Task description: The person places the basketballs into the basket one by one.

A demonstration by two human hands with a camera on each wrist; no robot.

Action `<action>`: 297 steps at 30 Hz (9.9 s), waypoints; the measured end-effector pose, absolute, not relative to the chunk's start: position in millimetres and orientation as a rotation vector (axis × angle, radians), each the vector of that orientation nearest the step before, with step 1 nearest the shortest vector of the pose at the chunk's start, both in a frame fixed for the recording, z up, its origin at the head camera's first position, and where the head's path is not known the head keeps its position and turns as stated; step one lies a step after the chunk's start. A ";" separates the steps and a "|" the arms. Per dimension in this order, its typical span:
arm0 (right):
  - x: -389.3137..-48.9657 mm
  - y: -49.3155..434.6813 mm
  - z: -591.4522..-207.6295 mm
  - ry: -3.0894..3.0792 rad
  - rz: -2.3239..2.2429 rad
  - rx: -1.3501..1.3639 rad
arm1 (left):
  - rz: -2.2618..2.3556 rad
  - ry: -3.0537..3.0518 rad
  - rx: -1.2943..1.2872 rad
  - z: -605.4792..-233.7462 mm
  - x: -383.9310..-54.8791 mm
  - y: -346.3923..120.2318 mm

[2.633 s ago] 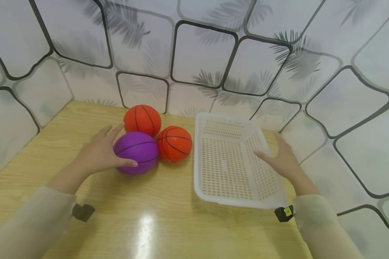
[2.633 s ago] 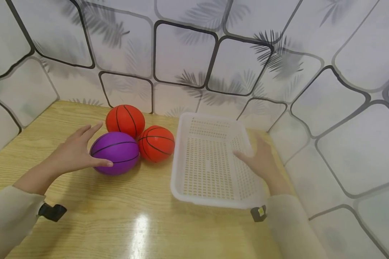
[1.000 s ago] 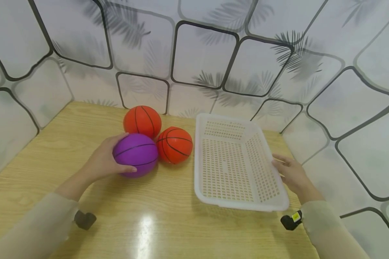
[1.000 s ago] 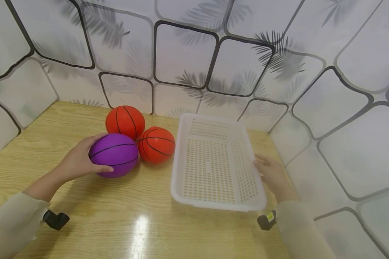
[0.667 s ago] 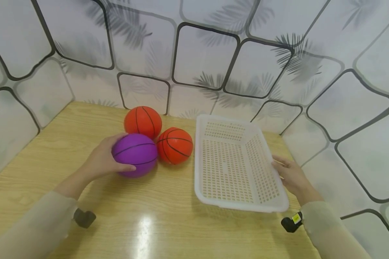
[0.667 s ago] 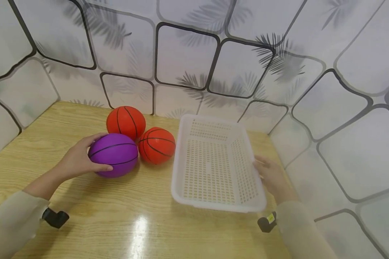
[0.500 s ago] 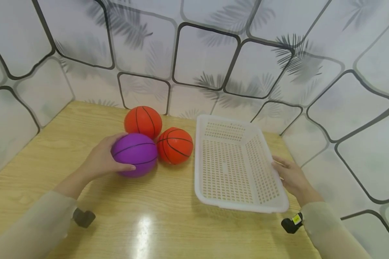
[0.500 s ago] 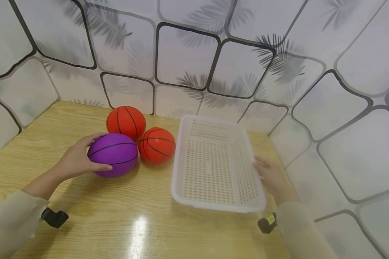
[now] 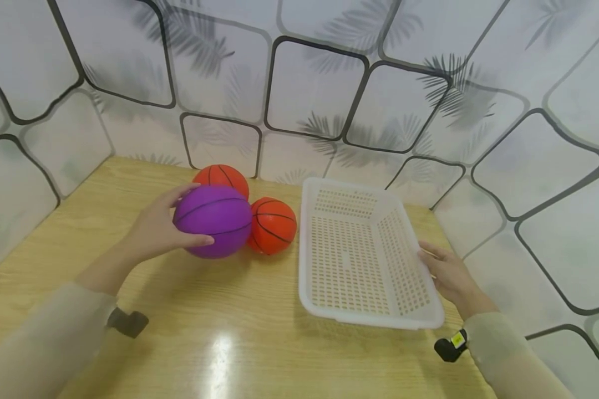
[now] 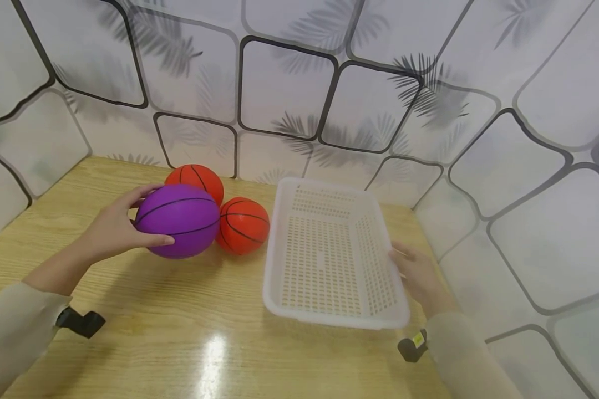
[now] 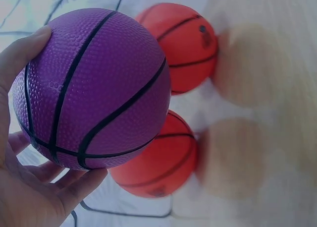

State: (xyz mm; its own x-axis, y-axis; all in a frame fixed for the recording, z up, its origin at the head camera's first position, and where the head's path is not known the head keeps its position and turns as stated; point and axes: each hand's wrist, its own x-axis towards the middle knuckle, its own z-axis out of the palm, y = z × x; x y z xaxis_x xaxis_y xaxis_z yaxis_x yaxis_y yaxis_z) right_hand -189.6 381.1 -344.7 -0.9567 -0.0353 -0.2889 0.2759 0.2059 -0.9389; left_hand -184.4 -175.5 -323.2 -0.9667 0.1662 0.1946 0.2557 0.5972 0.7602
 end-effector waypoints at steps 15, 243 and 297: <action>-187.7 385.5 -346.3 2.266 -1.790 0.217 | -1.424 -2.580 -0.492 -294.8 -218.5 -122.1; -187.2 382.7 -345.5 2.370 -1.727 0.210 | -1.218 -2.647 -0.313 -386.1 -303.3 -179.6; -187.9 385.1 -346.1 2.350 -1.741 0.188 | -1.371 -2.453 -0.651 -295.1 -286.7 -100.7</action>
